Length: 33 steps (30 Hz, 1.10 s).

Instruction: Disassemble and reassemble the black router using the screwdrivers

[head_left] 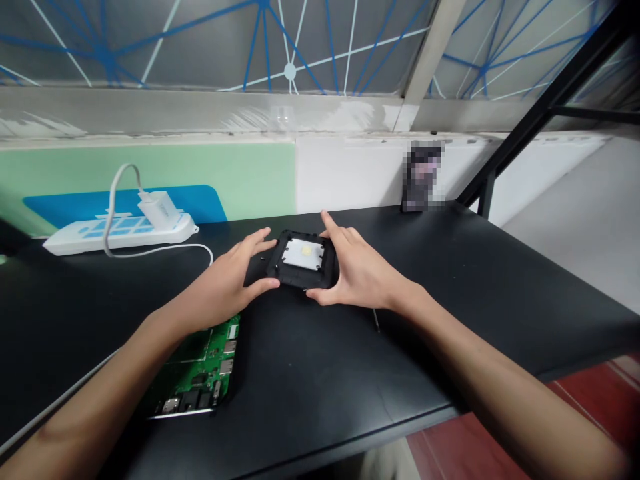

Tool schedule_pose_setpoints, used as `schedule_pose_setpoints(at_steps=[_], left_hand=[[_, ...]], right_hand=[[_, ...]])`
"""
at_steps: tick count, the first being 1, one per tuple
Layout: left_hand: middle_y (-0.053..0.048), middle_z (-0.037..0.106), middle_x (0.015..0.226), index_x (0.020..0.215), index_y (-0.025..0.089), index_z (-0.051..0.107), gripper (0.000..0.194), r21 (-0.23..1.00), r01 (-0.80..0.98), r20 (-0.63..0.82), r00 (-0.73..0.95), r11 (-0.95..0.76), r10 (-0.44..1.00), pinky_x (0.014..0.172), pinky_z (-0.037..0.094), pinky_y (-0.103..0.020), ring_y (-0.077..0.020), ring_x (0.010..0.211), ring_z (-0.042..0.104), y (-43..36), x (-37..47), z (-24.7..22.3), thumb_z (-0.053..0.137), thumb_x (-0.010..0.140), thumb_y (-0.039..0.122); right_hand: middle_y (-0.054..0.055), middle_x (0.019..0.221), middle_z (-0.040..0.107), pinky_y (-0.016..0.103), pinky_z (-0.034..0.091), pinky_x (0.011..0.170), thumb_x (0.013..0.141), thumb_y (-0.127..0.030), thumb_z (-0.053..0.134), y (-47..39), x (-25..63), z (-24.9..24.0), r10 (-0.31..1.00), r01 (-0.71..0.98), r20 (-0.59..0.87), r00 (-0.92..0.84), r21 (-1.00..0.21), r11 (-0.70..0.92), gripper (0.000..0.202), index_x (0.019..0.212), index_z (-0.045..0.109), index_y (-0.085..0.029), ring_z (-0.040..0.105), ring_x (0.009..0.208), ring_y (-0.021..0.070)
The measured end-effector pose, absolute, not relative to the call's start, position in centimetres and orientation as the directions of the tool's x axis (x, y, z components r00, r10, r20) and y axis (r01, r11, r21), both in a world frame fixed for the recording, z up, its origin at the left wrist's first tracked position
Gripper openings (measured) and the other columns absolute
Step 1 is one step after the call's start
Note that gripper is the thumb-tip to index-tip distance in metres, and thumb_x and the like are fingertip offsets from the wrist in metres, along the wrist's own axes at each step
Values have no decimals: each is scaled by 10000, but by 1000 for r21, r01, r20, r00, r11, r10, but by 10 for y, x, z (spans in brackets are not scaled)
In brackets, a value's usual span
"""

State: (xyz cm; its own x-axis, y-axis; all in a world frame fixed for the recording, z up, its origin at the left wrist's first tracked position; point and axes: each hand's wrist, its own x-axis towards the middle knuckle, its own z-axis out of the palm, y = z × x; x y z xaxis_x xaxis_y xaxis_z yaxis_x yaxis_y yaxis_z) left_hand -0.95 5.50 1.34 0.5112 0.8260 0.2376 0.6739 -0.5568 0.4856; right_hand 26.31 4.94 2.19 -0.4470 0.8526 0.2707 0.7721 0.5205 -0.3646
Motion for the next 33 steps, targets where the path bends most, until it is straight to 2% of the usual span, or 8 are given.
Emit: schedule_pose_setpoints(at_steps=[5, 11, 18, 28, 33], left_hand=[[-96, 577, 1514, 1566, 269, 313, 701, 462, 689, 251, 503, -559, 827, 1122, 440, -594, -382, 1412, 506, 55, -9, 13, 618, 969, 474], [-100, 606, 1447, 1403, 234, 514, 474, 410, 702, 270, 516, -582, 813, 1109, 476, -497, -324, 1322, 581, 52, -6, 16, 591, 982, 438], [-66, 606, 1424, 1311, 282, 518, 340, 427, 661, 293, 545, -617, 786, 1103, 471, -480, -291, 1316, 577, 47, -7, 20, 578, 993, 386], [-78, 595, 1443, 1222, 275, 567, 277, 380, 633, 303, 603, -674, 737, 1107, 460, -500, -297, 1343, 535, 46, -7, 20, 588, 986, 419], [-80, 596, 1441, 1231, 271, 565, 295, 383, 639, 309, 592, -667, 745, 1110, 460, -497, -292, 1333, 543, 45, -7, 22, 603, 978, 419]], right_hand=[[244, 1387, 555, 615, 448, 1066, 652, -595, 778, 50, 263, 20, 878, 780, 248, -409, -405, 478, 1361, 1639, 10, -55, 501, 1228, 433], [212, 1431, 562, 579, 439, 1090, 666, -552, 779, 48, 262, 22, 890, 763, 242, -387, -458, 456, 1304, 1642, 52, -85, 501, 1270, 407], [211, 1417, 582, 559, 440, 1092, 660, -524, 797, 48, 261, 22, 877, 739, 281, -391, -472, 481, 1281, 1639, 92, -92, 499, 1285, 388], [219, 1427, 576, 536, 443, 1095, 662, -536, 798, 47, 260, 23, 877, 742, 275, -395, -467, 480, 1289, 1632, 101, -50, 502, 1273, 382], [217, 1416, 587, 545, 438, 1101, 667, -525, 802, 46, 261, 21, 874, 736, 288, -392, -472, 486, 1276, 1635, 101, -75, 496, 1295, 375]])
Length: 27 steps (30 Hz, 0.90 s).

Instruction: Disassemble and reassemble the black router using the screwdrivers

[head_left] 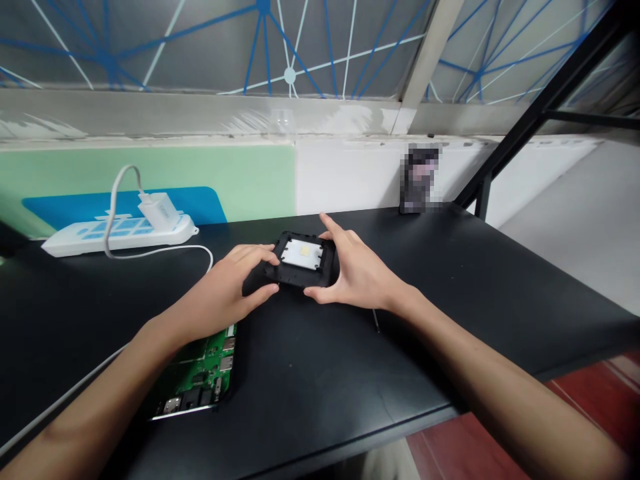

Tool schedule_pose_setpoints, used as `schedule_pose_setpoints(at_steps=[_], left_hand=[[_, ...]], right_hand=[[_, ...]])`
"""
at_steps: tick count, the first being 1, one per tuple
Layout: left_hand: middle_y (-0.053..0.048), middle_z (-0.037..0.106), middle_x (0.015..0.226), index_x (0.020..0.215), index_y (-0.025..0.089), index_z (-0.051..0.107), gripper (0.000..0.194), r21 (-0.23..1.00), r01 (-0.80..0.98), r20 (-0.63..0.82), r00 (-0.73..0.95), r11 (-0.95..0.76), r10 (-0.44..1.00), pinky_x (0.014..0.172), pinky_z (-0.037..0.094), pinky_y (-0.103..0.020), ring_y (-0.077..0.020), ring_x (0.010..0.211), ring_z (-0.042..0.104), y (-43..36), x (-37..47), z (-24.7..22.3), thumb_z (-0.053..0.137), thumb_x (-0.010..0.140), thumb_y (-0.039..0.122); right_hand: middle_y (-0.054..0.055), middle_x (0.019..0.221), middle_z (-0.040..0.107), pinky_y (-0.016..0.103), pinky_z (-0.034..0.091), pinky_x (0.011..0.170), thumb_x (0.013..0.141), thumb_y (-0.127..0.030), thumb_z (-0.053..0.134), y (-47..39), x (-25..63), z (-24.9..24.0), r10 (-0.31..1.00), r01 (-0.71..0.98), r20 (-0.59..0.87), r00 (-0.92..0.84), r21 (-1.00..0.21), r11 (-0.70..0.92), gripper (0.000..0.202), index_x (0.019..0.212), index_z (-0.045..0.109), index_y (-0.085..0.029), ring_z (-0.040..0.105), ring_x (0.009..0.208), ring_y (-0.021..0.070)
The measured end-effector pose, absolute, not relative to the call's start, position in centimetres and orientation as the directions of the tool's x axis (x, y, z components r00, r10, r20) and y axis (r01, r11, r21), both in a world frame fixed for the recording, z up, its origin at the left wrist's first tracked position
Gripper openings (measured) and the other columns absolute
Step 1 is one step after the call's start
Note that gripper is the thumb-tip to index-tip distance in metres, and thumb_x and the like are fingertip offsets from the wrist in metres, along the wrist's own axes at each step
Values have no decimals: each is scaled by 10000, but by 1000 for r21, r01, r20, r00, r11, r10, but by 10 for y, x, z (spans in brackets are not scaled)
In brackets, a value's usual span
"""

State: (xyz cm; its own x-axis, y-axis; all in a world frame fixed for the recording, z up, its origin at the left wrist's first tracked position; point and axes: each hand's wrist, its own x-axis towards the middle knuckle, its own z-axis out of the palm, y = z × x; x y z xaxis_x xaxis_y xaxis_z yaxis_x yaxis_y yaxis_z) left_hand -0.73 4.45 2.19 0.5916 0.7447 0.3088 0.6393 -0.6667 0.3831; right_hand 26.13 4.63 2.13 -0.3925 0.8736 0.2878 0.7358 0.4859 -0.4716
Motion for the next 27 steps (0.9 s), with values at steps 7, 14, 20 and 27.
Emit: schedule_pose_setpoints(at_steps=[7, 14, 20, 27], left_hand=[[-81, 596, 1409, 1332, 261, 525, 419, 367, 645, 346, 574, -670, 742, 1117, 460, -495, -298, 1321, 538, 45, -7, 21, 631, 961, 425], [-88, 449, 1557, 1473, 299, 419, 709, 405, 640, 304, 580, -653, 756, 1182, 402, -544, -348, 1438, 425, 40, -17, 28, 723, 883, 548], [-88, 368, 1620, 1566, 324, 266, 939, 439, 635, 156, 643, -636, 750, 1178, 411, -546, -370, 1465, 387, 29, -21, 37, 778, 818, 569], [-139, 485, 1473, 1493, 243, 338, 967, 351, 665, 117, 668, -660, 735, 1105, 441, -586, -427, 1352, 445, 12, -13, 39, 833, 710, 522]], right_hand=[[224, 1437, 562, 549, 443, 1098, 667, -523, 807, 46, 264, 21, 847, 712, 310, -431, -461, 530, 1284, 1634, 90, -75, 501, 1283, 371], [211, 1419, 555, 590, 443, 1090, 632, -527, 855, 47, 268, 22, 738, 591, 357, -573, -445, 673, 1325, 1640, 82, -151, 507, 1274, 372], [216, 1406, 570, 579, 459, 1072, 624, -520, 865, 38, 264, 27, 676, 520, 336, -656, -448, 727, 1336, 1638, 84, -138, 501, 1300, 374], [210, 1494, 507, 546, 456, 1092, 672, -516, 840, 20, 260, 39, 660, 562, 142, -738, -413, 717, 1291, 1650, 79, -154, 480, 1334, 381]])
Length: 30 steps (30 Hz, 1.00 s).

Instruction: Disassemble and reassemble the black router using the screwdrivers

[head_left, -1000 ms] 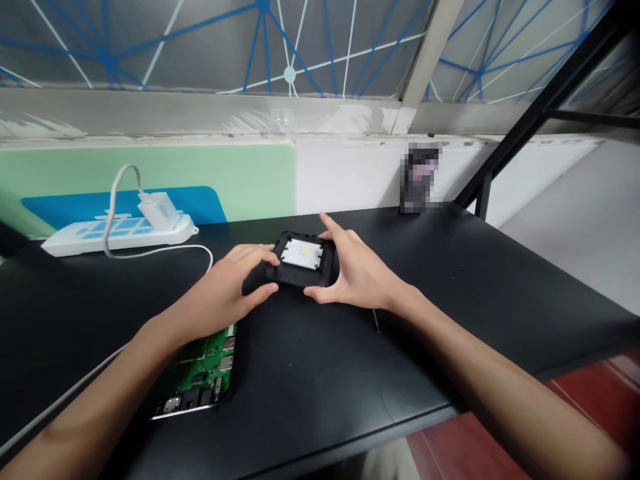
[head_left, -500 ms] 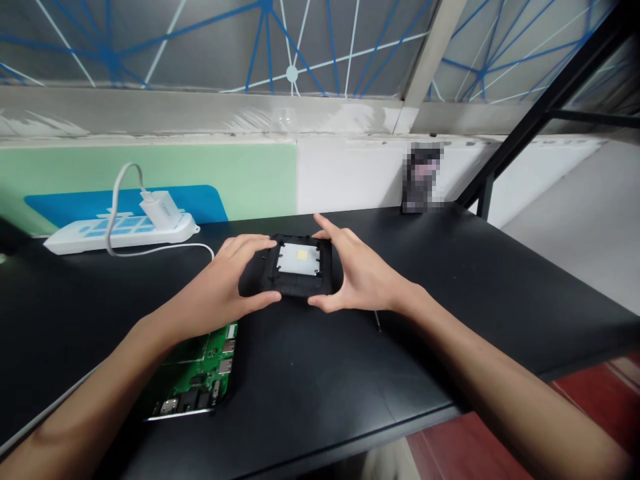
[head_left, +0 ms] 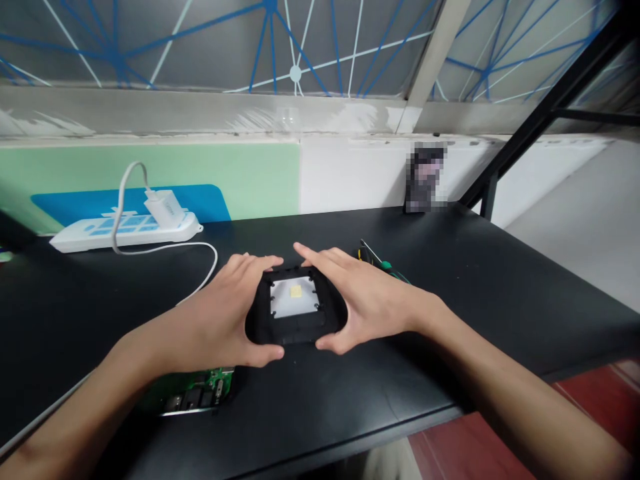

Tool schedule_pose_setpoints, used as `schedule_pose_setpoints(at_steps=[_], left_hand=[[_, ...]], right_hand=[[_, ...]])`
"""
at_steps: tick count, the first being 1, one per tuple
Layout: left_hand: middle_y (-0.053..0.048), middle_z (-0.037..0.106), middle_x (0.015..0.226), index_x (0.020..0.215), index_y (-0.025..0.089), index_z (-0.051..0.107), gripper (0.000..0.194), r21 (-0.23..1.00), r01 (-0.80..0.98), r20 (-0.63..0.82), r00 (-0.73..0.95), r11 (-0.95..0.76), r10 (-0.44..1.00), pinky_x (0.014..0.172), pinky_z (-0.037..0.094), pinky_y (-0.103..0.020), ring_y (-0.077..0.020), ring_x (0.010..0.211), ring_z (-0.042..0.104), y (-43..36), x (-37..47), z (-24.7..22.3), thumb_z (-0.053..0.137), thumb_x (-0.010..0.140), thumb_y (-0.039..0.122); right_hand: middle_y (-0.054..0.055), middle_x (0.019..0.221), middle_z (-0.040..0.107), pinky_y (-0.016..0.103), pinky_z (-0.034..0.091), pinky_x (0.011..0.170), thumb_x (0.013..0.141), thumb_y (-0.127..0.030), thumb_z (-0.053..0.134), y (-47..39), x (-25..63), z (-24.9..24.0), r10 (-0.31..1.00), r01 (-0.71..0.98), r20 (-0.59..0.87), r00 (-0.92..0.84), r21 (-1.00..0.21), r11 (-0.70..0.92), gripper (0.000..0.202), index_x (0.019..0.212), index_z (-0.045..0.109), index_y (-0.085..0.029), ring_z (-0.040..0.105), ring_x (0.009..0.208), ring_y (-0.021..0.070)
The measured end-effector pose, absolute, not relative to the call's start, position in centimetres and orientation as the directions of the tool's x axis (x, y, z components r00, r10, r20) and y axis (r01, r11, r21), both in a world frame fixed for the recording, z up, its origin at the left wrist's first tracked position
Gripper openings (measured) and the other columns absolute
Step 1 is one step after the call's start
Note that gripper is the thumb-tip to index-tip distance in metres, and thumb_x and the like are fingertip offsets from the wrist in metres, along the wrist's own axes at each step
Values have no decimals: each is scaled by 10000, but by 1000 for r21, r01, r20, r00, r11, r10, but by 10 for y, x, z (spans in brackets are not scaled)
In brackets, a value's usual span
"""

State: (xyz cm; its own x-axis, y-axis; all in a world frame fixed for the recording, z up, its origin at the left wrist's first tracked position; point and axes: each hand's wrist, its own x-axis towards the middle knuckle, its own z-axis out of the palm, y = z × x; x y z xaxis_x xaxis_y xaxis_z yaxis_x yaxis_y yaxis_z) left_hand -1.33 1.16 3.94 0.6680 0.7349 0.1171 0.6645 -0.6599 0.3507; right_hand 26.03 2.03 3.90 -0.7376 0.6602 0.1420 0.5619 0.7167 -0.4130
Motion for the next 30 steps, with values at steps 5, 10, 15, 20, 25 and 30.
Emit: schedule_pose_setpoints(at_steps=[5, 10, 15, 20, 25, 30], left_hand=[[-122, 590, 1310, 1405, 224, 446, 918, 345, 661, 71, 689, -666, 721, 1081, 440, -594, -430, 1257, 534, -3, -1, 42, 864, 640, 513], [-167, 576, 1379, 1476, 205, 402, 1038, 300, 683, 27, 692, -666, 721, 1109, 415, -611, -467, 1333, 486, -6, 5, 31, 862, 639, 611], [-200, 559, 1423, 1506, 166, 388, 1103, 295, 695, 1, 686, -656, 727, 1099, 425, -620, -485, 1355, 463, -5, 5, 25, 862, 636, 652], [-180, 575, 1399, 1504, 192, 397, 1054, 327, 693, 8, 678, -642, 735, 1111, 399, -643, -471, 1328, 484, -4, 6, 27, 852, 662, 632], [-145, 609, 1351, 1482, 221, 421, 971, 353, 707, 4, 654, -613, 756, 1047, 457, -596, -431, 1264, 535, -1, 5, 28, 858, 684, 561], [-137, 612, 1379, 1468, 250, 436, 942, 354, 700, 31, 655, -621, 755, 1024, 468, -565, -428, 1268, 543, 5, 2, 27, 856, 686, 567]], right_hand=[[214, 1494, 516, 504, 463, 1106, 670, -471, 864, 7, 262, 47, 666, 607, 23, -746, -390, 693, 1309, 1650, 70, -125, 511, 1336, 366], [251, 1456, 546, 474, 463, 1121, 624, -500, 903, 2, 260, 48, 669, 655, -68, -740, -300, 693, 1369, 1633, 104, -34, 544, 1309, 371], [260, 1504, 525, 494, 446, 1147, 599, -515, 920, 1, 259, 47, 698, 698, -107, -708, -257, 668, 1382, 1633, 132, -44, 533, 1344, 392], [259, 1506, 532, 514, 466, 1128, 603, -519, 927, 2, 258, 46, 706, 701, -107, -700, -289, 652, 1366, 1637, 152, -77, 567, 1327, 397], [240, 1552, 495, 509, 429, 1169, 642, -546, 900, 5, 259, 44, 726, 723, -113, -678, -283, 630, 1318, 1634, 169, -77, 511, 1403, 404], [226, 1581, 468, 555, 424, 1167, 657, -534, 894, 11, 260, 41, 732, 709, -78, -677, -337, 619, 1256, 1633, 214, -130, 490, 1427, 413]])
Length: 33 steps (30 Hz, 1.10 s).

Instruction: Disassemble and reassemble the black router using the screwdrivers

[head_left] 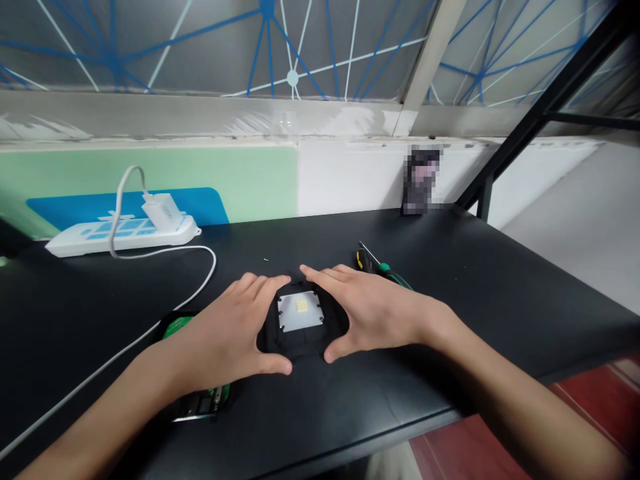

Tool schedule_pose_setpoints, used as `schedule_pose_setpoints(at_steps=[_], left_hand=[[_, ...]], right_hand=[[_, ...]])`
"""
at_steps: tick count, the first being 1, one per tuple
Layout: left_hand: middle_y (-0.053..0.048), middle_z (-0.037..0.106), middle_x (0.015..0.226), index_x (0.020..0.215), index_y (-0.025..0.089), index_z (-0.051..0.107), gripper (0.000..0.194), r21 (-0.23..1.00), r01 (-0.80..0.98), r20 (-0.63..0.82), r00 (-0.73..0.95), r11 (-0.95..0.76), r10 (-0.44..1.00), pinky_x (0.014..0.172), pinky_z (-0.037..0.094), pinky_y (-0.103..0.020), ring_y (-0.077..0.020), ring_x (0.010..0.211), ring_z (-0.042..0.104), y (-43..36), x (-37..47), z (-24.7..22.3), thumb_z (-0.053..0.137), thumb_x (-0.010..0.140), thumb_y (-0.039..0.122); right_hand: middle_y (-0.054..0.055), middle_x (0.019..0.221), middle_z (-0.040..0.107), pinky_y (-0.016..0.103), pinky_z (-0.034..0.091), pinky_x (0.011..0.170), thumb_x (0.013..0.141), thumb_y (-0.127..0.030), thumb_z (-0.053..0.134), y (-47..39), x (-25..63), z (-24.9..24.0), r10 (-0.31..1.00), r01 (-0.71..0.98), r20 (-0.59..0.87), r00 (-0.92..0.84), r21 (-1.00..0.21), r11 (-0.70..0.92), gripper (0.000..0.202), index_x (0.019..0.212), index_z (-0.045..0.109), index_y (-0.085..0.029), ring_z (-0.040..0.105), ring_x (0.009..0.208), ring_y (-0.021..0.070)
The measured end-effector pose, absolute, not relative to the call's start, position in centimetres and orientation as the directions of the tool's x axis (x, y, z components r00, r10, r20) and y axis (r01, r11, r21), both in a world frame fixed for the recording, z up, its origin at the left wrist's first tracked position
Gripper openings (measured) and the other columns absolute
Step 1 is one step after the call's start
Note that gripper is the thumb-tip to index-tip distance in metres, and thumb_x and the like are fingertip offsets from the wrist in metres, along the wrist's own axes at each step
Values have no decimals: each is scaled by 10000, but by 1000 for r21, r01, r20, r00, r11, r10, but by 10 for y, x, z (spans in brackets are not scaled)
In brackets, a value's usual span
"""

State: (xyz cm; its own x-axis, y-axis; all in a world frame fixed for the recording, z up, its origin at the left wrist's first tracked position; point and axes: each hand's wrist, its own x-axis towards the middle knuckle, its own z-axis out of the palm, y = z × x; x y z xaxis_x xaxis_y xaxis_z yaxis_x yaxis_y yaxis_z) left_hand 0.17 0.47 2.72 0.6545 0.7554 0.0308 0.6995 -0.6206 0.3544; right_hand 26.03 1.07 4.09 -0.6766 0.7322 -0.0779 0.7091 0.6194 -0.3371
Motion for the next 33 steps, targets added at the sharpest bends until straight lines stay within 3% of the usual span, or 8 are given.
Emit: schedule_pose_setpoints(at_steps=[9, 17, 21, 27, 33], left_hand=[[-153, 585, 1429, 1467, 218, 425, 929, 338, 702, 40, 655, -627, 755, 1016, 482, -562, -419, 1288, 524, 13, -4, 23, 848, 721, 575], [-141, 597, 1382, 1404, 236, 473, 903, 331, 676, 119, 663, -659, 739, 992, 494, -577, -424, 1242, 541, 12, 1, 26, 884, 655, 528], [-139, 616, 1315, 1406, 222, 468, 939, 299, 670, 79, 693, -680, 717, 986, 495, -585, -419, 1196, 560, 7, 4, 28, 884, 646, 583], [-175, 586, 1409, 1493, 186, 414, 1018, 281, 676, 36, 702, -681, 711, 1177, 303, -676, -472, 1385, 466, 5, 4, 23, 825, 701, 676], [-218, 495, 1521, 1570, 164, 319, 1081, 279, 704, -30, 686, -652, 727, 1192, 277, -702, -493, 1457, 382, 5, 1, 18, 755, 755, 723]], right_hand=[[202, 1603, 443, 520, 426, 1178, 678, -552, 873, 20, 261, 38, 754, 727, -101, -649, -373, 576, 1249, 1630, 204, -97, 431, 1452, 396], [249, 1516, 496, 565, 454, 1118, 644, -436, 903, 16, 260, 39, 723, 677, -5, -690, -357, 644, 1284, 1635, 165, -87, 489, 1355, 410], [242, 1486, 520, 536, 470, 1099, 640, -451, 907, 10, 259, 42, 709, 680, -46, -703, -336, 652, 1313, 1641, 135, -98, 513, 1339, 400], [244, 1508, 523, 512, 474, 1097, 639, -495, 922, 9, 260, 42, 708, 684, -78, -702, -348, 641, 1358, 1646, 98, -104, 521, 1358, 399], [243, 1520, 513, 509, 472, 1103, 640, -511, 920, 10, 260, 42, 707, 689, -84, -703, -327, 647, 1360, 1646, 97, -111, 524, 1368, 400]])
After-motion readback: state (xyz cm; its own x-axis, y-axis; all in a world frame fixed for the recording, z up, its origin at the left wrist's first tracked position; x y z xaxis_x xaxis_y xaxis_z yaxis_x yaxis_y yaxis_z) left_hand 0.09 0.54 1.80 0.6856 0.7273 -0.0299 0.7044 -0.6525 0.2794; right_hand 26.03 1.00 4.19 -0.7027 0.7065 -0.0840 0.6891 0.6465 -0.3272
